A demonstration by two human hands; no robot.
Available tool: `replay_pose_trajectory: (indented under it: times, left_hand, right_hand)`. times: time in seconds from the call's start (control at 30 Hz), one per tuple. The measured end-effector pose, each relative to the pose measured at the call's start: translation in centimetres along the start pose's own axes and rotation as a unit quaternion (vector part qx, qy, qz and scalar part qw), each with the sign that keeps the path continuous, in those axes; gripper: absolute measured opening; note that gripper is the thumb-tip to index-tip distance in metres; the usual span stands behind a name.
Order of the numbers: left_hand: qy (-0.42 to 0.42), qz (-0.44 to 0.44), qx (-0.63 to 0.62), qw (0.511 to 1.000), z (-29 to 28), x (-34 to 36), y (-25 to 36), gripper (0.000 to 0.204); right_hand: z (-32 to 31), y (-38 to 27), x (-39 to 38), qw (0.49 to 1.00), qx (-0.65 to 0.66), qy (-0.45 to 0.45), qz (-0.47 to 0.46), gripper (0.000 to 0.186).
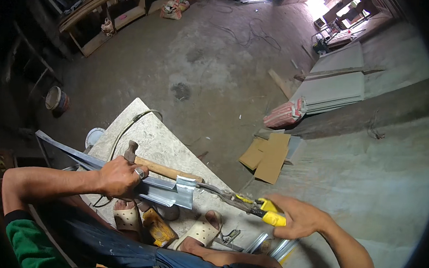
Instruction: The person uses shears to cut through sections of a long metal frame while holding it steady on a work table.
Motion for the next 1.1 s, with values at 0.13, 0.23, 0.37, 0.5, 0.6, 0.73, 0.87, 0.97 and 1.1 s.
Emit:
replay_pose_trajectory:
  times: [0.13, 0.23, 0.37, 0.5, 0.6, 0.73, 0.87, 0.97, 1.1]
  left_hand:
    - [-0.074, -0.009, -0.009, 0.997, 0.9, -0.5, -0.4, 0.046]
    - [-0.068, -0.006, -0.018, 0.997, 0.9, -0.4, -0.3, 0.046]
    - [-0.077, -0.013, -0.031, 0.996, 0.9, -0.2, -0.2, 0.044]
    - [-0.047, -0.007, -0.046, 0.998, 0.6, 0.0, -0.2, 0.045]
    - [-0.094, -0.026, -0.024, 0.995, 1.2, -0.4, -0.5, 0.048]
    - [-0.082, -0.013, -0.029, 0.996, 0.4, -0.2, -0.2, 0.049]
    - [-0.079, -0.006, -0.036, 0.996, 0.7, -0.2, -0.2, 0.053]
    - [-0.092, -0.013, -0.032, 0.995, 0.8, -0.2, -0.3, 0.056]
    - [-0.087, -0.012, -0.037, 0.995, 0.5, -0.2, -0.3, 0.055]
  right_hand:
    - [3.1, 1.8, -1.1, 0.993, 0.064, -0.085, 0.050, 0.075]
    - [3.4, 1.5, -0.8, 0.994, 0.060, -0.071, 0.058, 0.074]
    - [3.8, 0.9, -0.9, 0.998, 0.029, -0.043, 0.024, 0.069]
    - [4.6, 0.1, -0.5, 0.996, 0.066, -0.044, 0.037, 0.062]
    - [4.1, -0.7, -0.4, 0.997, 0.066, -0.035, 0.035, 0.060]
    - [3.7, -0.4, -0.2, 0.996, 0.081, -0.039, 0.022, 0.063]
    - [3.3, -0.3, -0.6, 0.996, 0.074, -0.042, 0.028, 0.066]
    - [3.1, -1.2, -0.1, 0.996, 0.077, -0.042, 0.020, 0.068]
    - [2.7, -1.5, -0.2, 0.995, 0.055, -0.068, 0.038, 0.068]
Point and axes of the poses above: each hand's wrist, its own x-axis towards the middle knuckle, its own z-axis out of the palm, y = z × x, the point moved 6 cm from there along x, towards the middle knuckle, and after that the axes turned 15 degrees about y, right-handed, at the moved point
